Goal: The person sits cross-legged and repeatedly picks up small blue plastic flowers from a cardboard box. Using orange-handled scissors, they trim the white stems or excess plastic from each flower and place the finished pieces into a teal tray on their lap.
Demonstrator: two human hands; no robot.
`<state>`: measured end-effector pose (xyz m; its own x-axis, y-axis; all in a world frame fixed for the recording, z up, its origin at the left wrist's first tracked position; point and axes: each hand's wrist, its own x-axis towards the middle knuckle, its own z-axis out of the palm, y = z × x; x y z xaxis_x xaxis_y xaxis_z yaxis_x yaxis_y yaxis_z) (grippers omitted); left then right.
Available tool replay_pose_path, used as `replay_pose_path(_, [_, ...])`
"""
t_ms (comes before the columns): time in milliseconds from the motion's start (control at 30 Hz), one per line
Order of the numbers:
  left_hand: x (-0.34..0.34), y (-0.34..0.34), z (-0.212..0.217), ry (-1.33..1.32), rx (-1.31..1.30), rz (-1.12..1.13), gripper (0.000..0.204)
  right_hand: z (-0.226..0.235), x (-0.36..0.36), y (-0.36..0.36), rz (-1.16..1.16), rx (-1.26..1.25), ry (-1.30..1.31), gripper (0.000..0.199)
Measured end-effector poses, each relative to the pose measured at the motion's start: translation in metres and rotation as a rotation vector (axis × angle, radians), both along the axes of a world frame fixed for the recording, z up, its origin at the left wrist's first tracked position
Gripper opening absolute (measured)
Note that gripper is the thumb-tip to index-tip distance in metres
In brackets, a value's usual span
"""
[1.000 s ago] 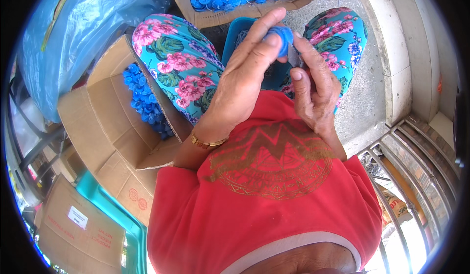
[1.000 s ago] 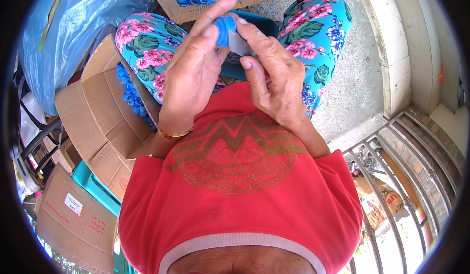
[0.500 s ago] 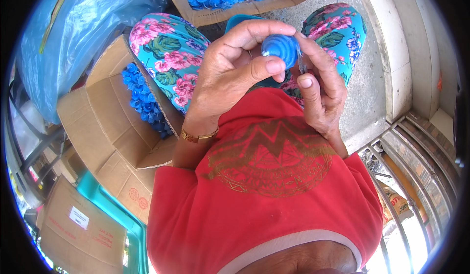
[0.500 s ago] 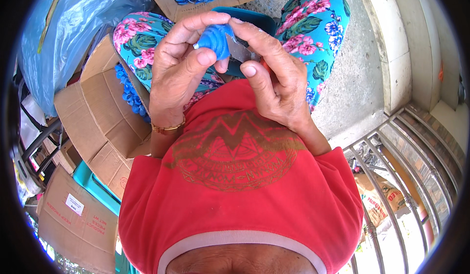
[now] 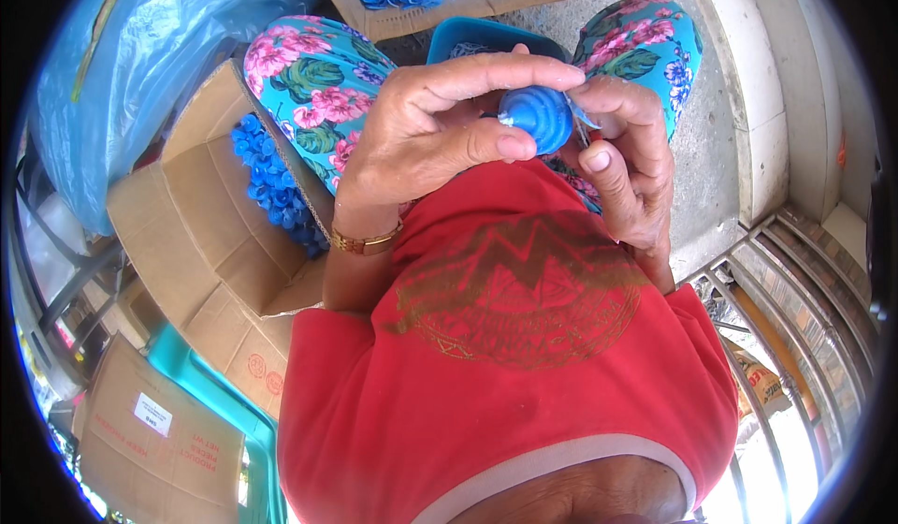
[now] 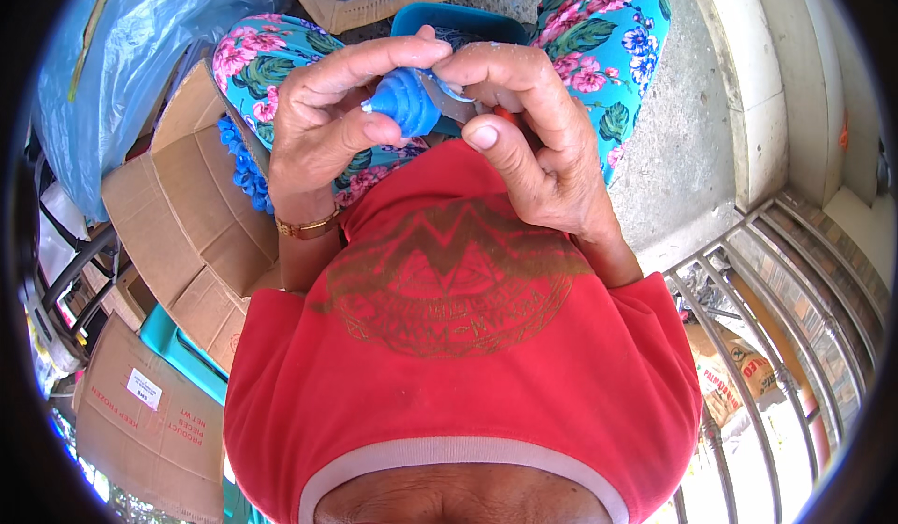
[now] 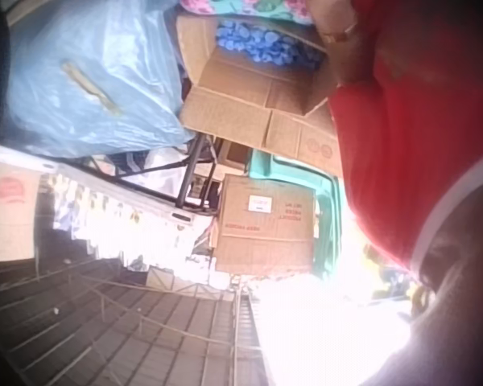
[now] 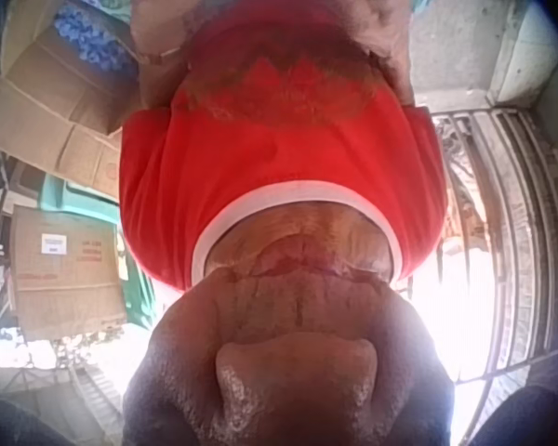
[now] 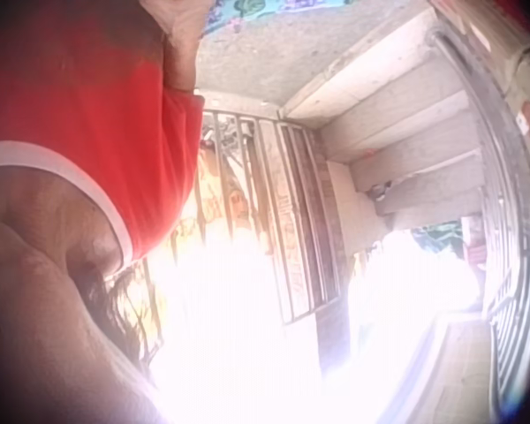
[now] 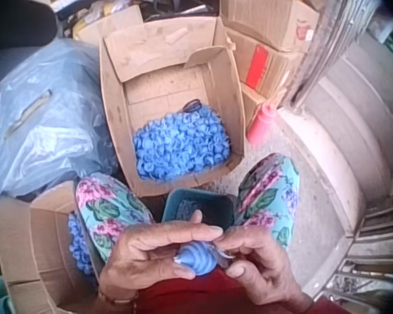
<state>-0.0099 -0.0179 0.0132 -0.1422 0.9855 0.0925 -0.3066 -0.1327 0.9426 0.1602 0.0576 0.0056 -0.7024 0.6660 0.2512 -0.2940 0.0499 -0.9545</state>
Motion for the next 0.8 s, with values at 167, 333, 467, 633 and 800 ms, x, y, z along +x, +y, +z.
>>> replay_pose_path(167, [-0.006,0.003,0.001,-0.030,-0.002,-0.087,0.057,0.003,0.009,0.010,0.151,-0.075,-0.060,0.032])
replay_pose_path(333, [-0.009,0.005,-0.012,-0.162,0.051,-0.101,0.048,0.007,0.004,0.008,0.110,-0.045,-0.124,0.033])
replay_pose_path(467, [-0.010,0.006,-0.018,-0.184,0.084,-0.115,0.043,0.007,0.004,0.007,0.113,-0.054,-0.128,0.032])
replay_pose_path(633, [-0.013,0.003,-0.011,-0.242,-0.080,-0.169,0.052,0.000,0.006,0.008,0.152,-0.107,-0.041,0.029])
replay_pose_path(800, [-0.013,0.003,-0.008,-0.159,-0.130,-0.164,0.054,-0.004,0.002,0.010,0.113,-0.028,-0.021,0.023])
